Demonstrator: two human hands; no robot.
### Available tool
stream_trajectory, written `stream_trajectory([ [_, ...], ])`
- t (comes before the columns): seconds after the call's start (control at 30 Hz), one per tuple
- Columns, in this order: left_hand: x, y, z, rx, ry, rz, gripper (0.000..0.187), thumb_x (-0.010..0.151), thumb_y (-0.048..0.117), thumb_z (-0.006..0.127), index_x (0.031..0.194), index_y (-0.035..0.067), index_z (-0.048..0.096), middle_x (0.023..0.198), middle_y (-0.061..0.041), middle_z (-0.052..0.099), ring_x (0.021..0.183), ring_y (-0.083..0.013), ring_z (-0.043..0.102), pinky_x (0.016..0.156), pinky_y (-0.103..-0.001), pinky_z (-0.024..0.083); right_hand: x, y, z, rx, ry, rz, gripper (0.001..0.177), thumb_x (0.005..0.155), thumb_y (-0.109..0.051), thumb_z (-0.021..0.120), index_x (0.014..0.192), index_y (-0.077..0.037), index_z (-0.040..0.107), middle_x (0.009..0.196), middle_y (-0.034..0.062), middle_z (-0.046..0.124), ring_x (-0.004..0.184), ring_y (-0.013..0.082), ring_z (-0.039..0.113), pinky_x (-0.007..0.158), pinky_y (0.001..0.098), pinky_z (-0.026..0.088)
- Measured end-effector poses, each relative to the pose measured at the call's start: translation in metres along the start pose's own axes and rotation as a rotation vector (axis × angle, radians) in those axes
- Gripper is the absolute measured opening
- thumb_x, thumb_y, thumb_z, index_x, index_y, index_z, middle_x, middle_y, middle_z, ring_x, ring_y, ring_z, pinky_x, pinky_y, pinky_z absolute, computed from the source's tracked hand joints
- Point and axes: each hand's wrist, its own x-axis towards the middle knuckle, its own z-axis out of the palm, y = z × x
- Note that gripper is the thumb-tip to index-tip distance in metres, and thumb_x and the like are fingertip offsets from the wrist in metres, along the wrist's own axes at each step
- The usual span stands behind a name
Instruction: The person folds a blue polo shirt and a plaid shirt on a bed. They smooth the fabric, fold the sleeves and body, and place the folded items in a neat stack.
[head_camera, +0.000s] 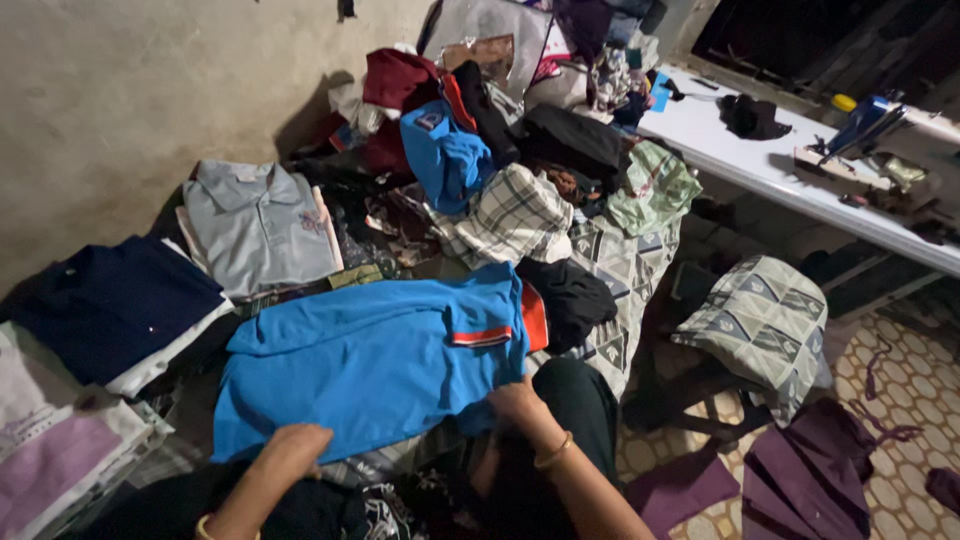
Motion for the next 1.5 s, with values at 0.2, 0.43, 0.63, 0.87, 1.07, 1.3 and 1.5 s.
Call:
stream_trajectory([
  [0.2, -0.016, 0.016, -0.035, -0.15, 0.065, 0.003, 0.028, 0.067, 0.015, 0.085, 0.085, 0.012, 0.064, 0.088, -0.011, 0.071, 0.093, -0.0349, 0.068, 0.079, -0.046, 0.054, -0.022, -0.003, -0.009, 0.156, 0.154, -0.046, 0.031, 0.091, -0.026, 0.061, 0.117, -0.016, 0.074, 0.12, 0.0078, 0.073, 0.119, 0.0304, 0.064, 0.099, 0.0512, 0.042],
  [0.43, -0.018, 0.027, -0.075, -0.285, -0.055, -0.243, 0.031, 0.08, 0.018, 0.08, 0.101, 0.009, 0.058, 0.094, -0.014, 0.07, 0.095, -0.0354, 0.068, 0.083, -0.045, 0.054, -0.041, -0.002, -0.074, 0.008, -0.261, 0.02, 0.012, 0.091, -0.028, 0.065, 0.088, -0.021, 0.075, 0.087, 0.0016, 0.073, 0.091, 0.0238, 0.07, 0.089, 0.0501, 0.041],
  [0.63, -0.004, -0.005, -0.054, -0.285, -0.127, -0.162, 0.032, 0.078, 0.027, 0.084, 0.103, 0.013, 0.069, 0.102, -0.009, 0.074, 0.099, -0.0283, 0.071, 0.085, -0.04, 0.055, -0.02, 0.029, -0.102, 0.299, -0.52, -0.006, 0.029, 0.085, -0.045, 0.071, 0.103, -0.022, 0.077, 0.09, 0.0053, 0.074, 0.088, 0.0258, 0.072, 0.079, 0.042, 0.053],
  [0.87, 0.059, -0.091, -0.104, -0.443, 0.117, -0.338, 0.046, 0.084, 0.049, 0.073, 0.113, 0.013, 0.075, 0.103, -0.013, 0.08, 0.094, -0.0271, 0.077, 0.086, -0.04, 0.059, 0.093, 0.119, -0.064, 1.149, 0.03, 0.38, 0.054, 0.093, -0.055, 0.062, 0.11, -0.005, 0.074, 0.098, 0.0109, 0.074, 0.088, 0.0197, 0.069, 0.078, 0.0349, 0.054],
  [1.07, 0.04, -0.115, -0.113, -0.355, -0.028, -0.597, 0.087, 0.072, 0.074, 0.073, 0.124, 0.005, 0.073, 0.114, -0.02, 0.079, 0.106, -0.0303, 0.076, 0.094, -0.04, 0.058, 0.116, 0.117, -0.022, 1.164, 0.047, 0.688, 0.071, 0.094, -0.066, 0.059, 0.113, 0.001, 0.07, 0.097, 0.0106, 0.073, 0.086, 0.0171, 0.067, 0.076, 0.0331, 0.053],
  [1.3, -0.027, -0.128, -0.096, -0.632, 0.03, -0.597, 0.104, 0.067, 0.064, 0.091, 0.138, -0.004, 0.057, 0.136, -0.022, 0.066, 0.124, -0.0308, 0.067, 0.106, -0.04, 0.051, 0.082, 0.134, -0.021, 0.919, -0.323, 0.549, 0.057, 0.085, -0.052, 0.077, 0.102, 0.001, 0.072, 0.082, 0.0117, 0.071, 0.074, 0.0207, 0.066, 0.067, 0.0359, 0.053],
  [1.5, -0.035, -0.136, -0.094, -0.98, 0.742, -0.61, 0.087, 0.077, 0.055, 0.076, 0.142, 0.001, 0.058, 0.134, -0.019, 0.066, 0.117, -0.0305, 0.061, 0.099, -0.041, 0.046, 0.094, 0.132, -0.024, 1.539, 0.351, 0.468, 0.038, 0.091, -0.038, 0.073, 0.107, -0.004, 0.073, 0.092, 0.0022, 0.075, 0.082, 0.0107, 0.066, 0.073, 0.0298, 0.054],
])
